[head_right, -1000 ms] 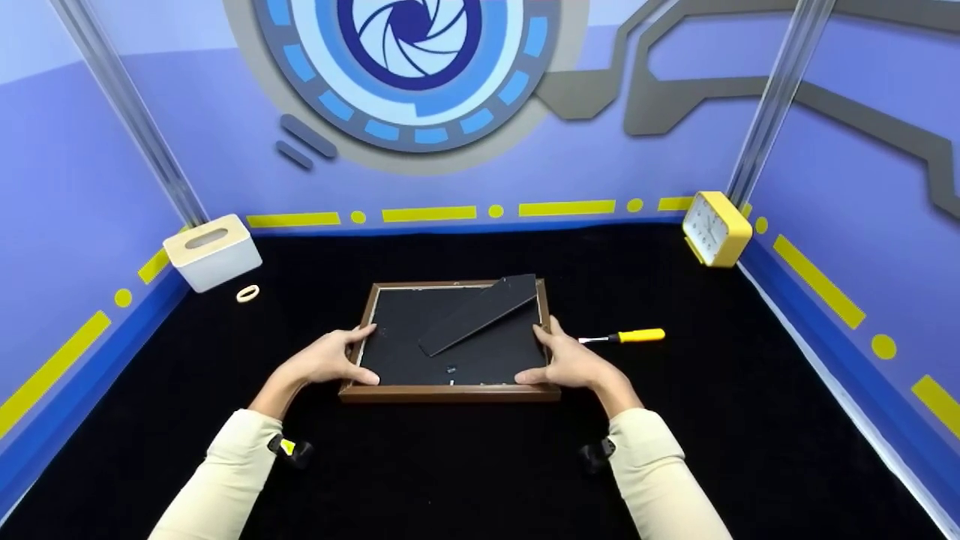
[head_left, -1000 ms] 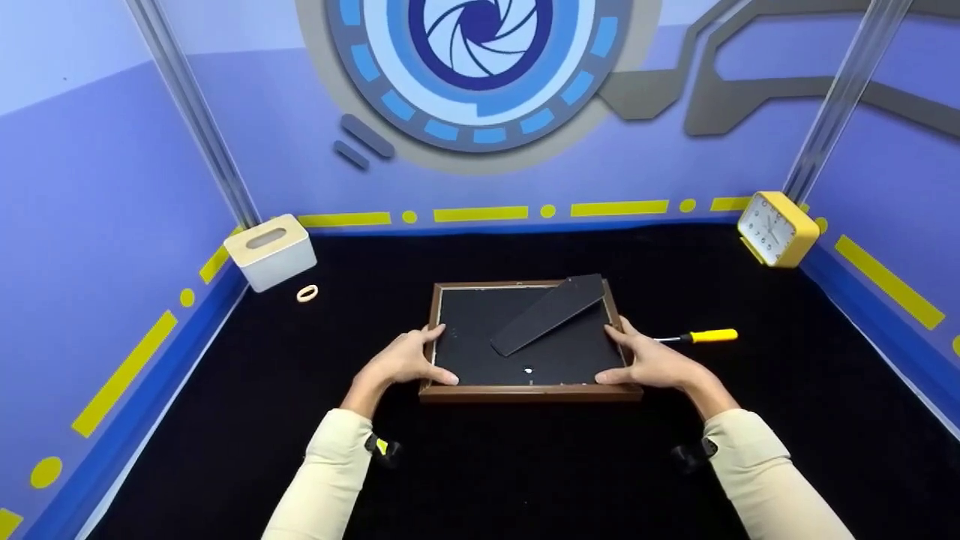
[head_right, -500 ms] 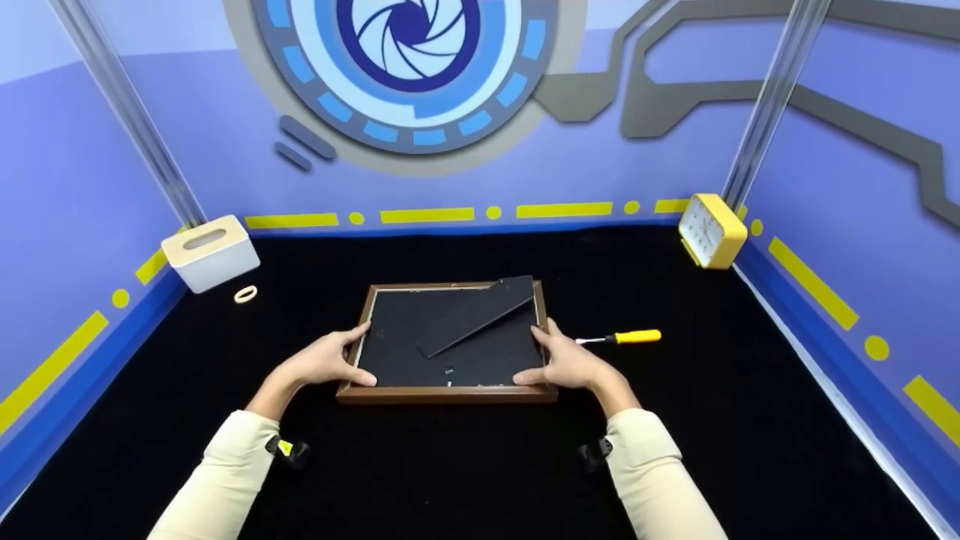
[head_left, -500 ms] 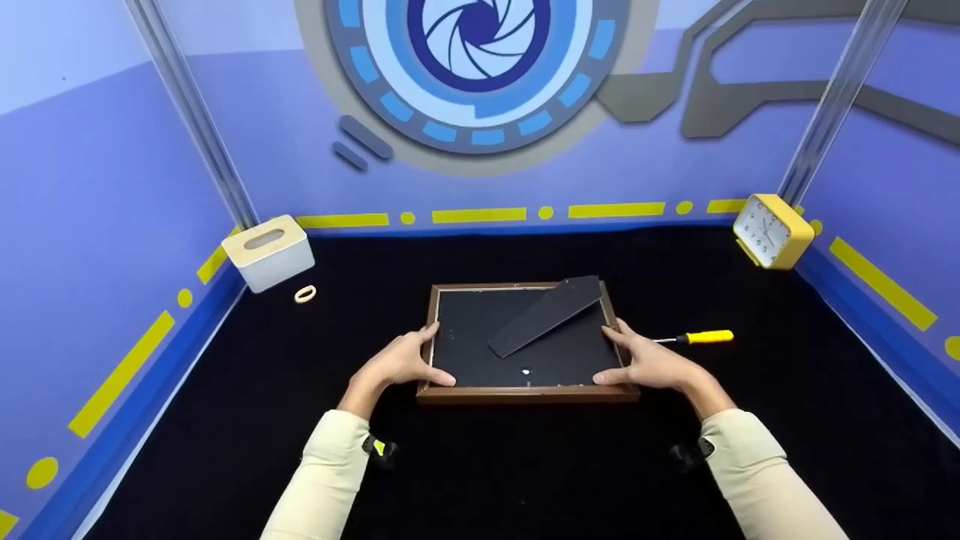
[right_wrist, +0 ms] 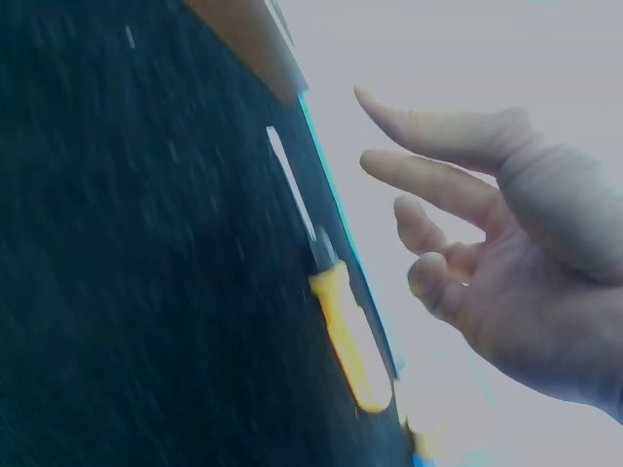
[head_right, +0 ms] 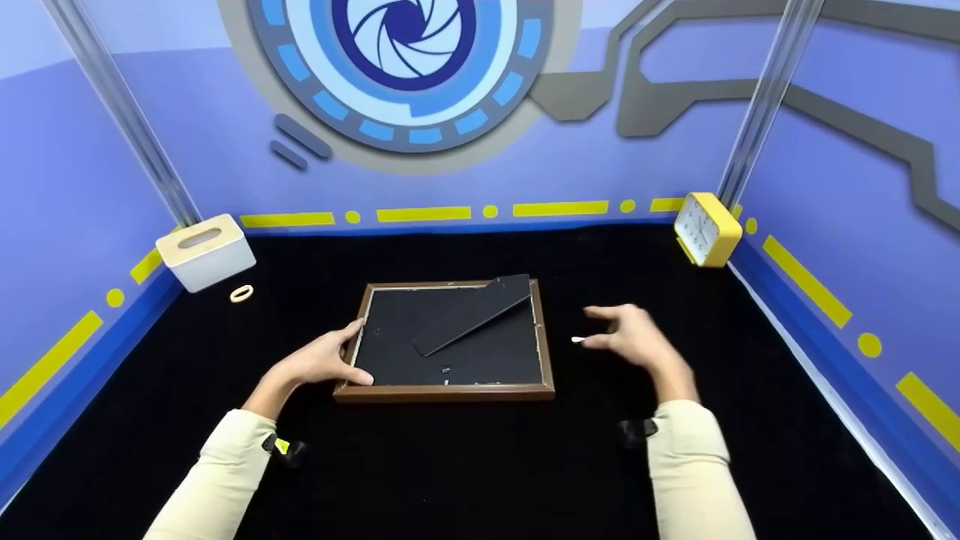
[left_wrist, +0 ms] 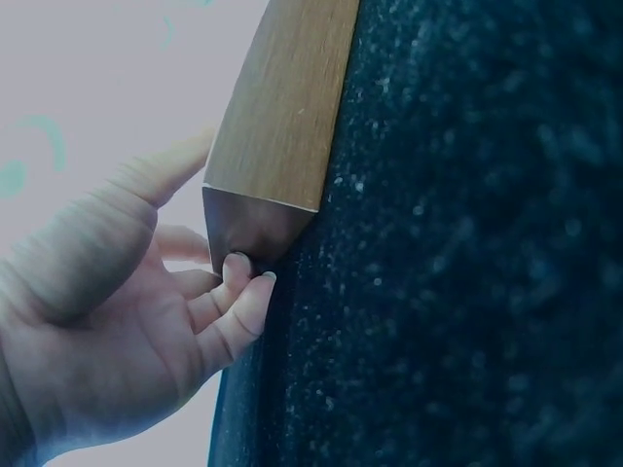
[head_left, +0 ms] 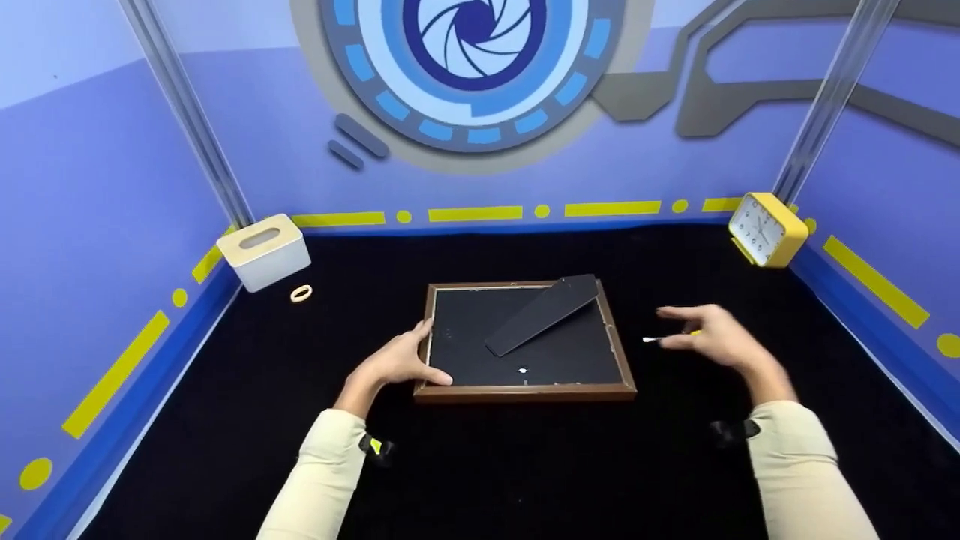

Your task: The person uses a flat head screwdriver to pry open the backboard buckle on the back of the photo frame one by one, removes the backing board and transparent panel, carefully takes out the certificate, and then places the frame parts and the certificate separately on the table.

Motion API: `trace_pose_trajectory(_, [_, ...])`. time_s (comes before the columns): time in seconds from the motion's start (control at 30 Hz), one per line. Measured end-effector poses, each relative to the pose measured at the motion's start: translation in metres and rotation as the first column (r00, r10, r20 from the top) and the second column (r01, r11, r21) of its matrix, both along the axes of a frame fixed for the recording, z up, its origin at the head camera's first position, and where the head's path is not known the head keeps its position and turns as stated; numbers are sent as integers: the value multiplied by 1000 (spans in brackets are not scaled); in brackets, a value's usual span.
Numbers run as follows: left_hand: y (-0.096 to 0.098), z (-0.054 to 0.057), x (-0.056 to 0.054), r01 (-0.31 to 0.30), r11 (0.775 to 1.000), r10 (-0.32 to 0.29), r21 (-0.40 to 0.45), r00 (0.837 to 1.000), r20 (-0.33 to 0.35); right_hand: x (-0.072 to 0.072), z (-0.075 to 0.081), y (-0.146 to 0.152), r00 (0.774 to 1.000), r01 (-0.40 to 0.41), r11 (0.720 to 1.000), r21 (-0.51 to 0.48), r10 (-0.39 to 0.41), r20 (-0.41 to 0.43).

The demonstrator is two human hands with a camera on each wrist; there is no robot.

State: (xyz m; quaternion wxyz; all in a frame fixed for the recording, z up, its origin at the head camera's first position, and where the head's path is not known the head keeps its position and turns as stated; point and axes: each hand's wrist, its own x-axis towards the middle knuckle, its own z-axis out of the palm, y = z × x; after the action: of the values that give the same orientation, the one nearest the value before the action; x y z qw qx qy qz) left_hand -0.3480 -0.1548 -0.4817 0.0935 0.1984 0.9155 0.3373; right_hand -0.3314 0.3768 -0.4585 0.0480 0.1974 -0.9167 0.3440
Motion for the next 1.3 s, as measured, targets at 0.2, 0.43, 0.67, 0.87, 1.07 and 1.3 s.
trace_pose_trajectory(0.2, [-1,-2,-1,12,1000,-12,4,1000,-7,6,-2,29,990,139,989,53,-139,-7])
trace_pose_trajectory(0.43, [-1,0,-1,6,1000,-6,7,1000,-16,7,-9,43,985,170,985,22,-171,36])
trace_pose_trajectory(0.67, [0,1,-2,-1,1000,1,-2,1000,-15,4,-18,47,980,191,979,78,-185,-79])
trace_pose_trajectory(0.87, [0,0,-1,-9,1000,9,-18,1000,-5,3,-23,46,977,195,972,128,-181,-116])
trace_pose_trajectory(1.07, [0,-1,-1,0,1000,0,-5,1000,-6,5,-26,49,976,216,970,110,-212,-52])
trace_pose_trajectory(1.3, [-1,-1,-1,12,1000,-12,21,1000,8,5,-32,53,957,257,966,6,-254,-141])
